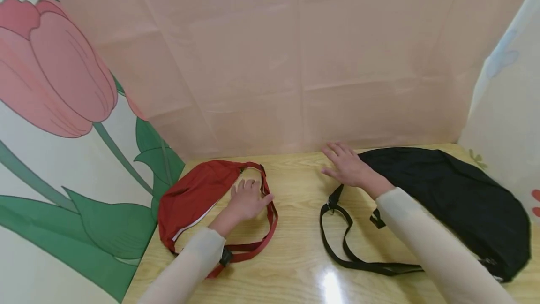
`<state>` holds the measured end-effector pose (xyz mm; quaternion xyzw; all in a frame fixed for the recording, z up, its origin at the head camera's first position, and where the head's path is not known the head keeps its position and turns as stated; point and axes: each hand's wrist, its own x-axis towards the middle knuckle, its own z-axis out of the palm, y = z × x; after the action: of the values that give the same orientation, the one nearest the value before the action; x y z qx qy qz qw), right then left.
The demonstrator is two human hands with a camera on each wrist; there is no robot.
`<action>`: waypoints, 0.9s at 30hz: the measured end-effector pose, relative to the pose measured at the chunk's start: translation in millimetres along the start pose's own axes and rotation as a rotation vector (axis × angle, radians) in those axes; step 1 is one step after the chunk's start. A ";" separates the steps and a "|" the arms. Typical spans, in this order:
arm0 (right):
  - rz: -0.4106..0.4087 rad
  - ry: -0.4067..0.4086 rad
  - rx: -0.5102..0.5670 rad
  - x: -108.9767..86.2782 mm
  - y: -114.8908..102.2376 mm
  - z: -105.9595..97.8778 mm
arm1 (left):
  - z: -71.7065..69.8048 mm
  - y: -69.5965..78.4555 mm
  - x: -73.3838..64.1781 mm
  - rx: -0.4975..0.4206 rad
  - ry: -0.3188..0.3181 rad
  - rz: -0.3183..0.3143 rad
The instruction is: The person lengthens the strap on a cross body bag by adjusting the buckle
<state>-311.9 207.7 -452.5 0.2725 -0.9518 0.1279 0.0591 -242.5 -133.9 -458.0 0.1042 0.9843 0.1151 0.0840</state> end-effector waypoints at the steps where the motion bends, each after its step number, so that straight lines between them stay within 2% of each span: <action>1: -0.006 -0.005 0.001 1.0 -0.5 0.8 | 0.2 2.0 -1.6 0.003 -0.013 -0.006; 8: -0.056 -0.022 0.010 11.8 -7.5 6.1 | 1.9 12.6 -14.1 -0.008 -0.039 -0.032; 15: -0.080 -0.074 0.038 24.8 -16.4 9.0 | 10.4 18.3 -19.2 0.026 -0.054 -0.027; 27: -0.147 -0.150 0.077 45.7 -32.1 14.3 | 17.9 26.9 -27.9 0.025 -0.072 -0.026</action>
<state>-333.9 154.5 -451.1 0.3525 -0.9253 0.1391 -0.0137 -207.2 -110.8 -464.7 0.0967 0.9833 0.0977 0.1195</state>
